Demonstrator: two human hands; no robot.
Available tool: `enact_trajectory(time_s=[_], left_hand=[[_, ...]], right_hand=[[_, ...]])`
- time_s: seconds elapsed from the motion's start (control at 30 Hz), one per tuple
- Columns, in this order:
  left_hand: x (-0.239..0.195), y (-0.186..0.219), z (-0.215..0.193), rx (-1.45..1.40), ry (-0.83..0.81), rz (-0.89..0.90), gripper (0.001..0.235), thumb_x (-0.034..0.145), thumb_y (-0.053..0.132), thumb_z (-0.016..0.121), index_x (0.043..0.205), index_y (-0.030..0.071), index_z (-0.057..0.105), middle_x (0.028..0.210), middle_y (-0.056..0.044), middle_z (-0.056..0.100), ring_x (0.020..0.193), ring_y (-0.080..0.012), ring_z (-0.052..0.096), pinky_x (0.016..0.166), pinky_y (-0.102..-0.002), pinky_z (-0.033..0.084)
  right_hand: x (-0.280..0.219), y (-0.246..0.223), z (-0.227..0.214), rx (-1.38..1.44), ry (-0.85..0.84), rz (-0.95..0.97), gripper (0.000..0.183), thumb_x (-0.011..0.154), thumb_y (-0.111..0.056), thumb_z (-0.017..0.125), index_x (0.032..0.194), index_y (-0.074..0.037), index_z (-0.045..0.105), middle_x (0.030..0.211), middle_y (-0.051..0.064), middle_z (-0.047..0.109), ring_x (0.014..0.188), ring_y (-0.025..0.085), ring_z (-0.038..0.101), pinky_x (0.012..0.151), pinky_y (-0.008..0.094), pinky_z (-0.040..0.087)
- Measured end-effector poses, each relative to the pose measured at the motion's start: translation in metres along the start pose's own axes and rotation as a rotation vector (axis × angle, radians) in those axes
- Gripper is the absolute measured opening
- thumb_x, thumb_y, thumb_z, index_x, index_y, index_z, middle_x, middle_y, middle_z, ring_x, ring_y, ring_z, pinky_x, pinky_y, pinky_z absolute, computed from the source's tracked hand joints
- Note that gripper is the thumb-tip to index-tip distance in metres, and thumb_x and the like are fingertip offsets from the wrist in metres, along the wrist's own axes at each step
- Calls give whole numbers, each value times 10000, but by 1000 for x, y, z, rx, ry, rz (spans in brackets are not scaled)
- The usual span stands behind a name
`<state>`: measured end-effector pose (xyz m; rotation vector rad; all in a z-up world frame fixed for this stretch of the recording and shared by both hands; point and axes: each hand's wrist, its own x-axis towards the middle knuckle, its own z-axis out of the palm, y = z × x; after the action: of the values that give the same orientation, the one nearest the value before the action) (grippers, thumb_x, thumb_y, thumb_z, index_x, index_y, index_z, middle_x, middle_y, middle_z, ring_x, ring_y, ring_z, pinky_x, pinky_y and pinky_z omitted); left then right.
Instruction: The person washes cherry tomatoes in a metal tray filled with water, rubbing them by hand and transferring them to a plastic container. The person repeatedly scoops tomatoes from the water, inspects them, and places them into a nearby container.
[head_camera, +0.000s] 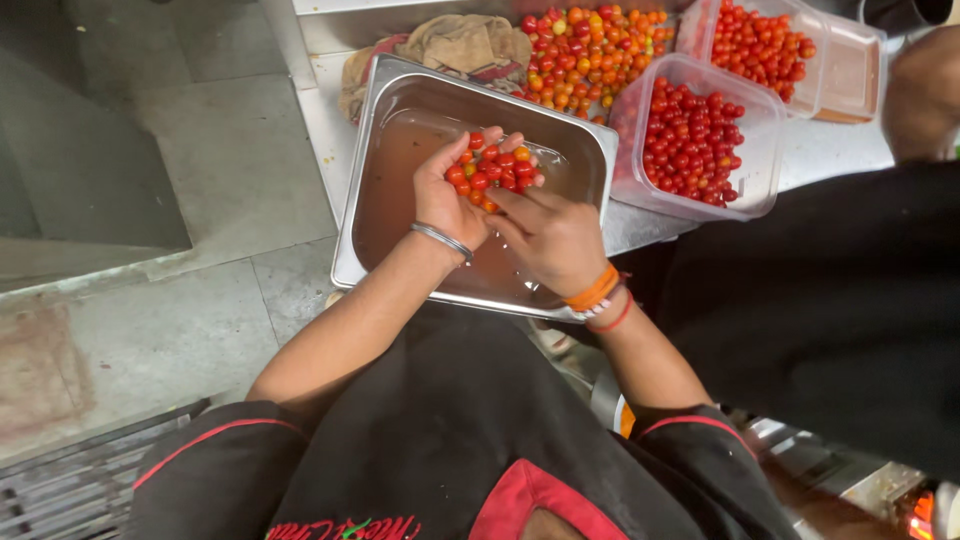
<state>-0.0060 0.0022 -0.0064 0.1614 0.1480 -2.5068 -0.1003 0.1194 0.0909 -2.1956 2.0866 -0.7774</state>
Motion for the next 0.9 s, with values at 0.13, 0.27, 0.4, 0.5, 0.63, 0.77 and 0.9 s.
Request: enact_trajectory(time_s=[0.13,0.27,0.4,0.5,0.63,0.77,0.9], left_hand=[[0,2,2,-6,36,-2,365,1017,315,500,1151,-5,612,1227,-225,667,1102,-464,642,1014,-663,513],[-4,4,6,-82,43,-24,363,1019,305,506,1173,-4,618,1253,-228,657,1181,-479,623,1068,-636,494],[-6,4,9,-90,22,-28,347,1015,304,519,1160,6,620,1265,-231,655,1193,-487,613,1080,-646,485],[-5,2,8,-67,23,-33,353,1015,309,523,1169,7,621,1274,-226,652,1206,-477,614,1072,-640,494],[-4,4,3,-64,56,-29,361,1028,303,524,1207,7,627,1335,-220,651,1237,-399,608,1028,-608,505],[-3,5,1,-64,88,-17,376,1035,309,517,1219,-1,625,1347,-232,637,1259,-411,601,1039,-565,514],[-4,4,5,-84,92,-23,367,1028,302,519,1205,-2,623,1349,-235,625,1255,-408,605,1073,-601,492]], right_hand=[[2,0,-1,323,18,116,206,968,-178,764,1140,-65,752,810,29,632,668,169,566,575,293,440],[-3,19,-19,1658,301,639,176,988,-175,681,1073,-25,716,739,-1,578,554,101,512,460,222,356],[-6,37,-26,1591,193,672,194,936,-189,639,1038,-28,676,800,69,627,617,142,522,504,262,339],[-5,35,-21,979,130,524,185,958,-74,719,1131,-8,714,796,43,619,608,104,469,525,246,350],[5,25,-15,283,52,196,289,934,-80,771,1214,-29,722,958,82,712,746,135,602,668,283,495],[12,27,-10,267,45,131,185,961,-51,740,1145,-32,741,978,79,724,788,110,625,691,269,506],[5,39,6,613,161,346,102,1006,-71,704,1088,-15,724,893,22,705,744,65,592,639,228,466]])
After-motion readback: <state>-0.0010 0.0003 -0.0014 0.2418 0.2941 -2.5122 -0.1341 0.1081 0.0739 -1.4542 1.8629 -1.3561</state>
